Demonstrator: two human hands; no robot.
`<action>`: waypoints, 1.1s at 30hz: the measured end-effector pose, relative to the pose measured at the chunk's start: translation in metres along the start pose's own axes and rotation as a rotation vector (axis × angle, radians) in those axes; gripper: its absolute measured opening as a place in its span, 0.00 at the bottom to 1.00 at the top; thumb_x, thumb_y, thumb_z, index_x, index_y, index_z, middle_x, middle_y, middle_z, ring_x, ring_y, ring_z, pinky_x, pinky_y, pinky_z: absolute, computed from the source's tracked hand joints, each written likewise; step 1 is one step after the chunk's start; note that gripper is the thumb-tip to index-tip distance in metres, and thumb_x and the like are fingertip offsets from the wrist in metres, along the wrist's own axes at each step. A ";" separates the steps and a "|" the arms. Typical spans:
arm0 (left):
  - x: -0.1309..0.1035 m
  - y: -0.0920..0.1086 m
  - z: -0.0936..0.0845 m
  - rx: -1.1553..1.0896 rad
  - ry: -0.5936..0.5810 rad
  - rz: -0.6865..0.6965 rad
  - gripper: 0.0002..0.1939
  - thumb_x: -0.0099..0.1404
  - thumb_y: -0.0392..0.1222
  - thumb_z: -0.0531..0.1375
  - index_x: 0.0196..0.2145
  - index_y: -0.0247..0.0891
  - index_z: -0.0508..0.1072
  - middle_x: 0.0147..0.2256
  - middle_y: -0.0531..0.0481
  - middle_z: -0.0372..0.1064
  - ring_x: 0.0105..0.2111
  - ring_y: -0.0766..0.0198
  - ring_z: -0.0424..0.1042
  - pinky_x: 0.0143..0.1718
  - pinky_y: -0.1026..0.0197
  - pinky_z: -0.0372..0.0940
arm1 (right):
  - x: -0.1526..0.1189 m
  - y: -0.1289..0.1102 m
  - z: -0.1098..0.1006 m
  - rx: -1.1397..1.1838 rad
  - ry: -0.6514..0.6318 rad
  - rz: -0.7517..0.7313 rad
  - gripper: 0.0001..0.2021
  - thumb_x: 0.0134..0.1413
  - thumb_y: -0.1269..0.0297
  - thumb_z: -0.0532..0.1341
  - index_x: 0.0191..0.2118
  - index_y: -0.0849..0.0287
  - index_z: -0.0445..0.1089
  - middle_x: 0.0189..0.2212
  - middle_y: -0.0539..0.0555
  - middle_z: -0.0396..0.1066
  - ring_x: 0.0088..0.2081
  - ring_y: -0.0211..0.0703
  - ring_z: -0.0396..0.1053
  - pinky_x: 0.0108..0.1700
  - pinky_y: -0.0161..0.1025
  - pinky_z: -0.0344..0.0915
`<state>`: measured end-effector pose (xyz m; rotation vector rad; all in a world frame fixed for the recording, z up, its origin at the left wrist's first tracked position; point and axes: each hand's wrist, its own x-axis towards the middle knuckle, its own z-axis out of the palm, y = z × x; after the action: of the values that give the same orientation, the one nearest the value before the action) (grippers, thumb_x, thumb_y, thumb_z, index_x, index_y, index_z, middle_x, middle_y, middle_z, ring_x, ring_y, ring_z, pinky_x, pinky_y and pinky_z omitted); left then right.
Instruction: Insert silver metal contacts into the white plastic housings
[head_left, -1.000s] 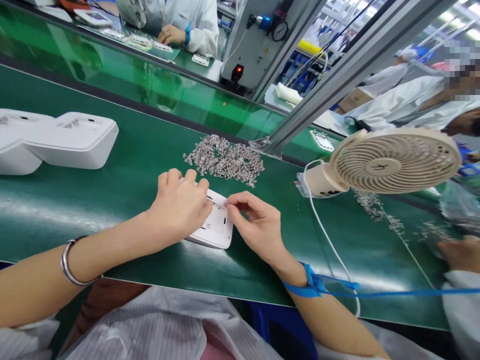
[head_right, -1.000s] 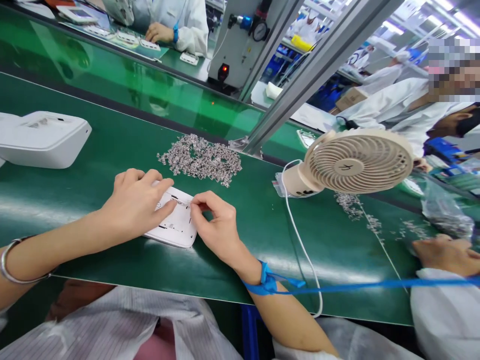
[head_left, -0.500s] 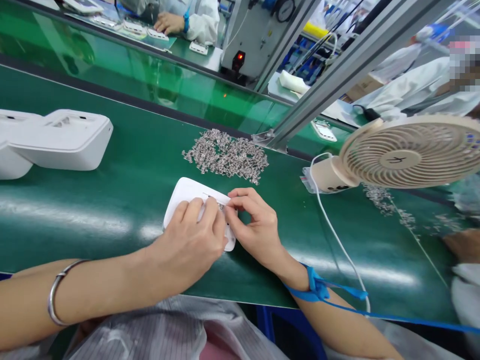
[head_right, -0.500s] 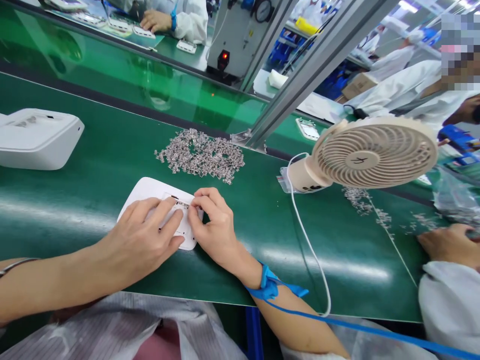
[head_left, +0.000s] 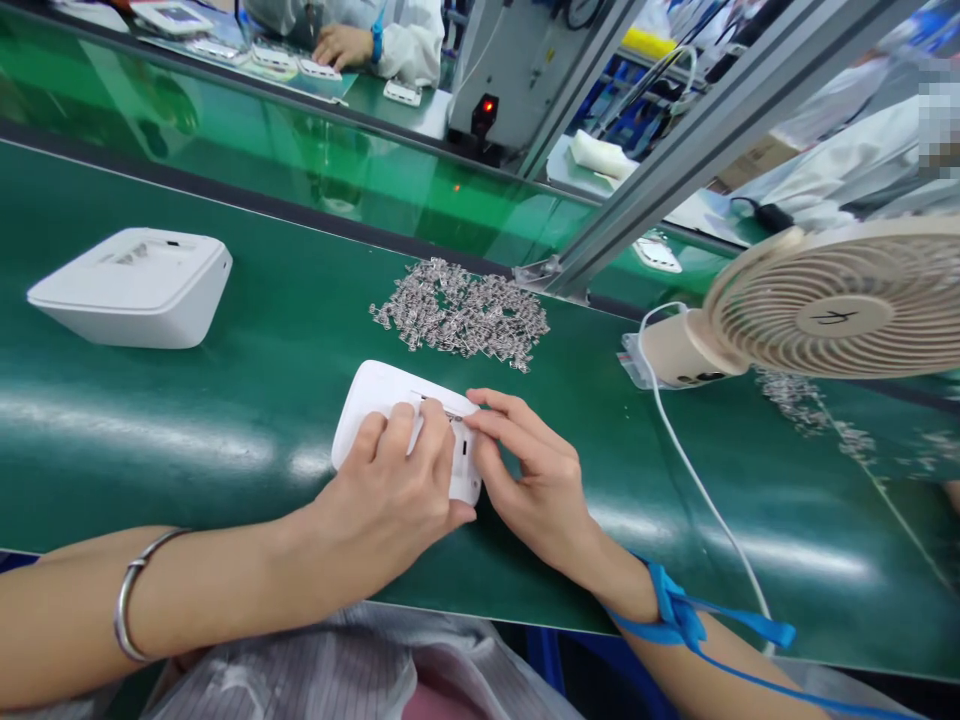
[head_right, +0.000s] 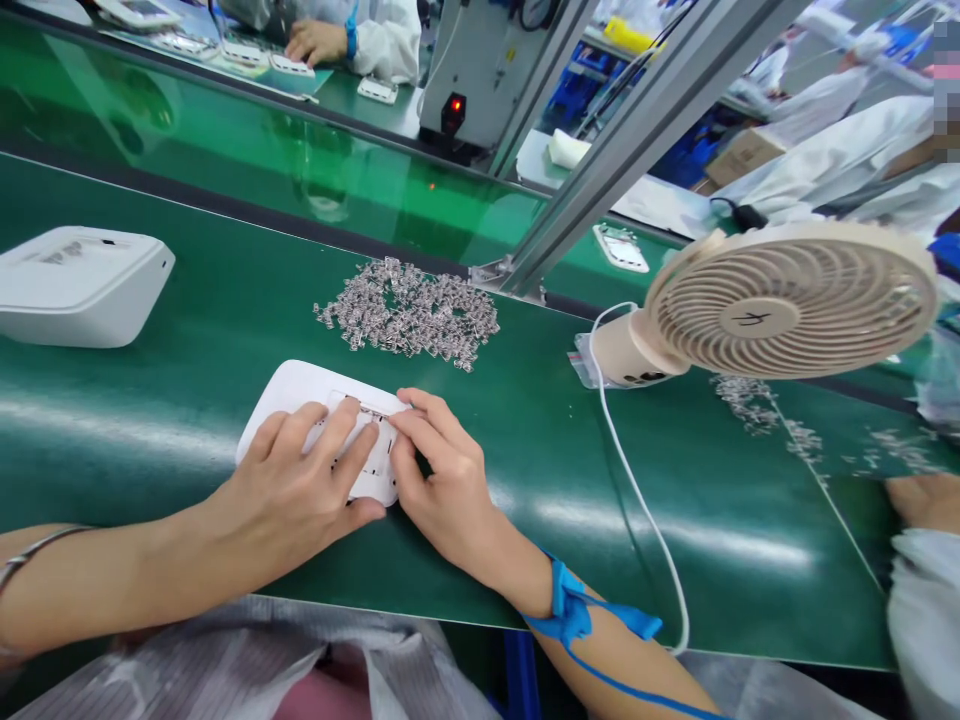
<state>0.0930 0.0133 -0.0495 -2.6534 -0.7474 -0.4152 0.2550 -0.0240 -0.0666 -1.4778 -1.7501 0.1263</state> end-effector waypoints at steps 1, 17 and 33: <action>0.000 0.000 0.000 0.002 -0.001 0.000 0.25 0.64 0.53 0.51 0.49 0.31 0.69 0.49 0.41 0.67 0.45 0.50 0.62 0.44 0.52 0.55 | -0.001 0.000 0.000 -0.005 -0.004 -0.010 0.10 0.54 0.78 0.53 0.37 0.60 0.70 0.41 0.61 0.70 0.43 0.42 0.71 0.42 0.40 0.70; 0.002 0.001 -0.003 -0.019 -0.039 -0.027 0.23 0.67 0.49 0.47 0.50 0.31 0.68 0.49 0.44 0.67 0.45 0.53 0.62 0.43 0.53 0.55 | -0.002 0.000 -0.003 -0.029 -0.083 -0.014 0.11 0.54 0.77 0.54 0.39 0.59 0.70 0.45 0.62 0.66 0.40 0.42 0.70 0.40 0.43 0.71; 0.002 0.001 -0.004 -0.025 -0.060 -0.017 0.25 0.65 0.52 0.50 0.52 0.32 0.67 0.51 0.42 0.65 0.46 0.51 0.61 0.44 0.53 0.55 | 0.008 0.013 0.011 0.247 0.011 0.389 0.08 0.48 0.69 0.59 0.37 0.57 0.66 0.34 0.52 0.68 0.30 0.36 0.64 0.33 0.37 0.65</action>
<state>0.0945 0.0118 -0.0451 -2.6953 -0.7882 -0.3526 0.2585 -0.0089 -0.0768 -1.6091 -1.3634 0.5161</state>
